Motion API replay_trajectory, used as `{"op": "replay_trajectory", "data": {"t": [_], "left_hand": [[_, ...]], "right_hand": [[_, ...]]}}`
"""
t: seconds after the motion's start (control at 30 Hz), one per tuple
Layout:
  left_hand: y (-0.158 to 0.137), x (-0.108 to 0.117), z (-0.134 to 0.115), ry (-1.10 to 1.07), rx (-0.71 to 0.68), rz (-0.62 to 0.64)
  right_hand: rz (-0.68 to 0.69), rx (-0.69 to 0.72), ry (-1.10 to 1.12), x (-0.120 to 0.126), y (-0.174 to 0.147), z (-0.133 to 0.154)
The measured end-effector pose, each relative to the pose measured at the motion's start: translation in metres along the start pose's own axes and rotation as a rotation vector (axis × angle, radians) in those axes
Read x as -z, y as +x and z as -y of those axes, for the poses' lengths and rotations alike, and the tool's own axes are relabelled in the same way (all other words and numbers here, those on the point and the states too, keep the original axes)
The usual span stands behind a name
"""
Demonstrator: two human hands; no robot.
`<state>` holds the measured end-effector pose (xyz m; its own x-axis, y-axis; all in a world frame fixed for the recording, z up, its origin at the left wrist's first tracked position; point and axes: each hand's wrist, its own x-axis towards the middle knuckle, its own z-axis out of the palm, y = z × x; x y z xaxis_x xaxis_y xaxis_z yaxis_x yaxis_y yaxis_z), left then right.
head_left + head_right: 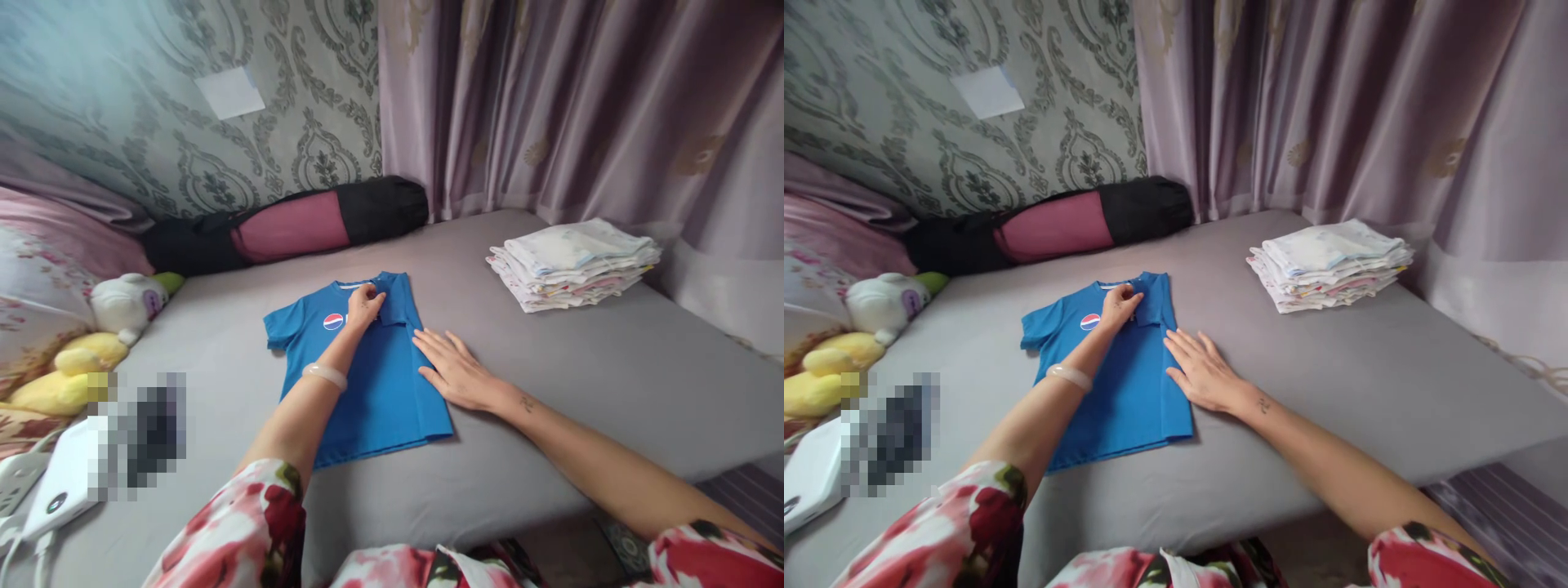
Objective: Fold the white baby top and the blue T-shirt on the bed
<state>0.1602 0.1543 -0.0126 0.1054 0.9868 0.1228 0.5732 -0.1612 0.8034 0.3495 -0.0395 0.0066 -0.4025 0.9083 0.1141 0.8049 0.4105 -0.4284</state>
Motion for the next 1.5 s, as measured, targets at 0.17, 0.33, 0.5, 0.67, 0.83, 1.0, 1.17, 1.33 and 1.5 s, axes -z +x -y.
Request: {"op": "replay_trajectory", "data": {"t": [0.17, 0.33, 0.5, 0.67, 0.83, 1.0, 1.17, 1.33, 1.5], "left_hand": [[-0.004, -0.004, 0.01, 0.004, -0.094, -0.061], [0.001, -0.012, 0.018, -0.119, -0.087, -0.07], [0.003, -0.016, 0.022, -0.197, -0.082, -0.074], [0.001, -0.014, 0.021, -0.216, -0.126, -0.067], [-0.001, -0.013, 0.018, -0.209, -0.134, -0.069], [0.0, -0.016, 0.023, -0.202, -0.166, -0.053], [0.0, -0.016, 0.025, -0.093, -0.227, -0.056], [-0.004, -0.013, 0.017, 0.099, -0.355, 0.024], [-0.007, -0.014, 0.01, 0.169, -0.316, 0.046]], "right_hand": [[0.115, -0.043, -0.072, -0.003, 0.016, -0.008], [0.105, -0.087, -0.068, -0.004, 0.035, -0.019], [0.084, -0.097, -0.172, -0.005, 0.056, -0.029], [0.068, -0.127, -0.197, -0.004, 0.083, -0.04], [0.056, -0.175, -0.198, -0.004, 0.11, -0.052], [0.041, -0.231, -0.224, -0.005, 0.135, -0.063], [0.025, -0.331, -0.281, -0.005, 0.158, -0.075], [-0.014, -0.389, -0.294, -0.005, 0.169, -0.081], [-0.015, -0.415, -0.23, 0.0, 0.174, -0.084]]}}
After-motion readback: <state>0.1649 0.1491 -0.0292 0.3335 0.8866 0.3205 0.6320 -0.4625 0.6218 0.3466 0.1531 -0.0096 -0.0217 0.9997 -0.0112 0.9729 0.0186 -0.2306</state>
